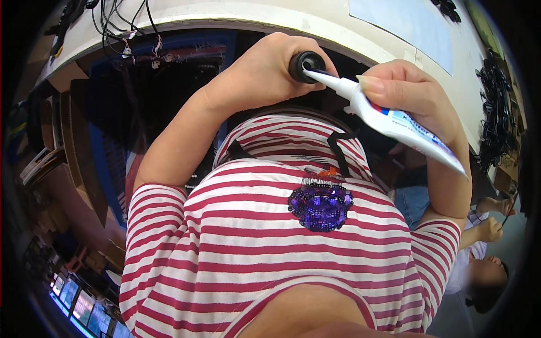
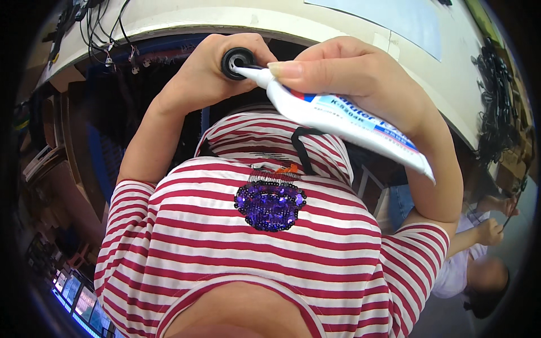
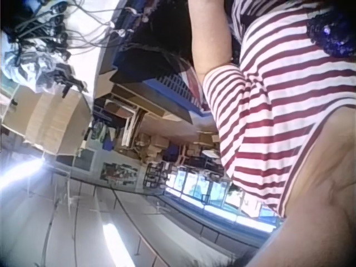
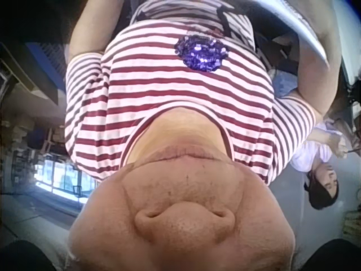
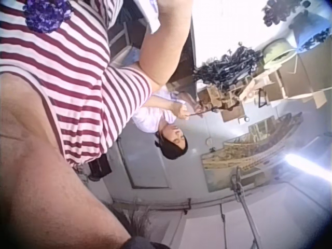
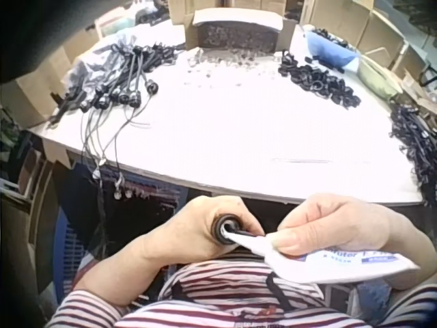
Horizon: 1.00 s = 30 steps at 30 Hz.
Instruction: The person assembles small electronic components at a workbench. They pick up black cylindrical housings, apply adhesive from a tube to the interior, insert small LED modules, and secure clear plastic lenses on top. The process is repeated for multiple units.
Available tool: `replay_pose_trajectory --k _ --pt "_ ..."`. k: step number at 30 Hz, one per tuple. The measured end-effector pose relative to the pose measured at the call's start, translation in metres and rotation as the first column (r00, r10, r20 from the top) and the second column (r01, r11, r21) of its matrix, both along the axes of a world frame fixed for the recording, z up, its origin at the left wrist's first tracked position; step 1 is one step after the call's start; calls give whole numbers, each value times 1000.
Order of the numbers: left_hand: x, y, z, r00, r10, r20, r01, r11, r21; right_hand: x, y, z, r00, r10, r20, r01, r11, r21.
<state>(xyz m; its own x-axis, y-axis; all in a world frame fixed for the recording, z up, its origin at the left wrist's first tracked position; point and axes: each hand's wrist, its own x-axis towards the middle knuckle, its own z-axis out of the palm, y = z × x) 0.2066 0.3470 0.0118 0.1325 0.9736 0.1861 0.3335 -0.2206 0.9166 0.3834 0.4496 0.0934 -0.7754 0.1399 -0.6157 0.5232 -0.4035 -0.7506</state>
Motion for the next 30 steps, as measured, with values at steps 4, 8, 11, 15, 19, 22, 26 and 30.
replay_pose_trajectory --k 4,8,11,15,19,22,26,30 --pt "4 3 3 1000 9 9 -9 999 -36 6 9 -9 996 -84 -27 80 987 -138" --pt "7 6 3 999 29 21 -27 996 -85 10 7 -18 980 -192 -56 164 932 -323" --pt "10 10 11 996 50 69 -37 985 -171 21 10 -34 954 -236 -184 134 887 -442" --pt "15 16 20 987 80 141 -43 969 -243 30 18 -41 861 -202 -467 -50 880 -472" --pt "15 19 26 971 37 235 23 969 -245 43 31 -34 773 -276 -571 231 961 -152" --pt "12 15 27 903 -43 427 183 939 -292 50 62 -34 850 -288 -440 502 697 513" --pt "11 13 19 791 -102 604 252 953 -169 58 93 -39 956 -237 -173 275 515 812" --pt "18 15 26 795 -108 597 219 969 -116 54 89 -38 959 -283 -26 83 193 978"
